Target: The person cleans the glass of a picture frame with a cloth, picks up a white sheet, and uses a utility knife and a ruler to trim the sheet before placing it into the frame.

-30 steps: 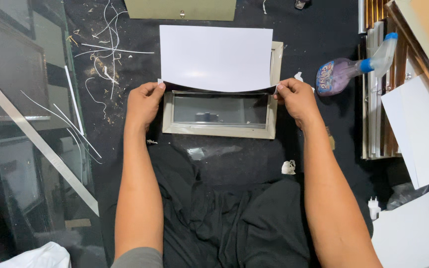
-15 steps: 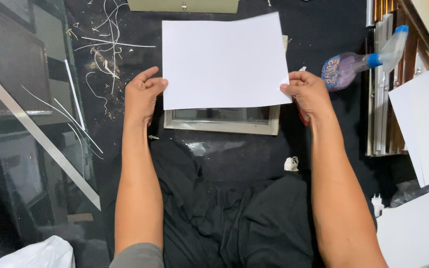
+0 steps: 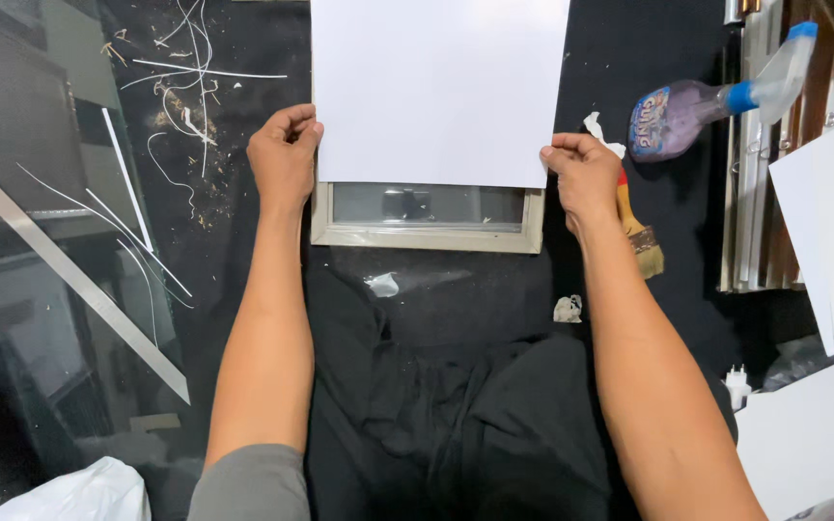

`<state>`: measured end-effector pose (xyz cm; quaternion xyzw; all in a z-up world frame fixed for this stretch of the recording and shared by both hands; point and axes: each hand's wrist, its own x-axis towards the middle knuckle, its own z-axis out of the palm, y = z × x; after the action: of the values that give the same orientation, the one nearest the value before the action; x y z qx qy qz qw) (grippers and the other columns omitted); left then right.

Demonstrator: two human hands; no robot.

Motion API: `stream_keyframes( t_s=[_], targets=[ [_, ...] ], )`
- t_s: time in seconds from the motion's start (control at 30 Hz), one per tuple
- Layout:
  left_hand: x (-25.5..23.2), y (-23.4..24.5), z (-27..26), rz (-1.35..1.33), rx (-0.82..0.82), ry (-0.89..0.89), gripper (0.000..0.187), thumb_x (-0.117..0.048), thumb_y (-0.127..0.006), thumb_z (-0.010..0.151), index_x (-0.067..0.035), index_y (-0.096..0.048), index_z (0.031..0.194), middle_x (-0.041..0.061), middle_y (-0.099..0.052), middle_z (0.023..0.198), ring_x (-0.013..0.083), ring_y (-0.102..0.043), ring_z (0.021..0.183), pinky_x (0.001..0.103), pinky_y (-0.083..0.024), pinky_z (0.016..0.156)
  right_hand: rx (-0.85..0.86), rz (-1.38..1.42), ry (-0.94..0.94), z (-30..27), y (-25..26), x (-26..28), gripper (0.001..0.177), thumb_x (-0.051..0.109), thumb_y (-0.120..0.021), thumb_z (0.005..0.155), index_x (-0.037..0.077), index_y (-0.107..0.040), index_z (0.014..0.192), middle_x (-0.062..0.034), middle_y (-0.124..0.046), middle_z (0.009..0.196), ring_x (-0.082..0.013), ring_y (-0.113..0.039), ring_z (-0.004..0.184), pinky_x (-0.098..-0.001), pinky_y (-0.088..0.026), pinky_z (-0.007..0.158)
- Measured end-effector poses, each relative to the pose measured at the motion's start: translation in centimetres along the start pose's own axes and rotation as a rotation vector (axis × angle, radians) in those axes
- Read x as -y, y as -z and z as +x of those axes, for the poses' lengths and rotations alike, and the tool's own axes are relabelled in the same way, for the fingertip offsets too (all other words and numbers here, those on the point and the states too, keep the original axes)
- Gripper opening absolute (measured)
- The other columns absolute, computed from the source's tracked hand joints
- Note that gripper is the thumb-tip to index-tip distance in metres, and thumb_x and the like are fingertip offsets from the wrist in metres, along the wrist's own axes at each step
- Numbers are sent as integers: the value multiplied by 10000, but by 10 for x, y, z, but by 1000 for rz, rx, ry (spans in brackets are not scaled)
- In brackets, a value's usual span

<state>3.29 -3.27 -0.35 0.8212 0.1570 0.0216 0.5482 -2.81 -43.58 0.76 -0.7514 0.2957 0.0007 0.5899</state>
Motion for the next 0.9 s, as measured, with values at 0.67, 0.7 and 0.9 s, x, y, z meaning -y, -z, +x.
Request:
stream_keyframes(
  t_s=[0.67, 0.7, 0.9],
  targets=[
    [-10, -3, -9, -120, -30, -85, 234, -1, -799, 891, -76, -780, 1112, 86, -769, 920, 127, -692, 829, 297, -582, 756, -64, -4, -26, 0, -12, -18, 177, 78, -807, 858, 49, -754, 1025, -20, -631, 785, -89, -640, 690, -177, -548, 516],
    [-9, -3, -9, -127, -34, -95, 237, 0, -801, 888, -65, -775, 1114, 90, -767, 920, 121, -683, 827, 298, -582, 759, -65, -5, -28, 0, -13, -18, 178, 77, -807, 860, 48, -752, 1026, -18, -629, 791, -85, -640, 693, -175, -554, 519],
    [-10, -3, -10, -147, -36, -78, 246, -3, -806, 887, -81, -773, 1119, 91, -776, 931, 100, -679, 813, 282, -588, 756, -53, -6, -29, -4, -12, -10, 160, 64, -780, 876, 42, -746, 1031, -21, -627, 785, -83, -641, 685, -172, -553, 512]
  ],
)
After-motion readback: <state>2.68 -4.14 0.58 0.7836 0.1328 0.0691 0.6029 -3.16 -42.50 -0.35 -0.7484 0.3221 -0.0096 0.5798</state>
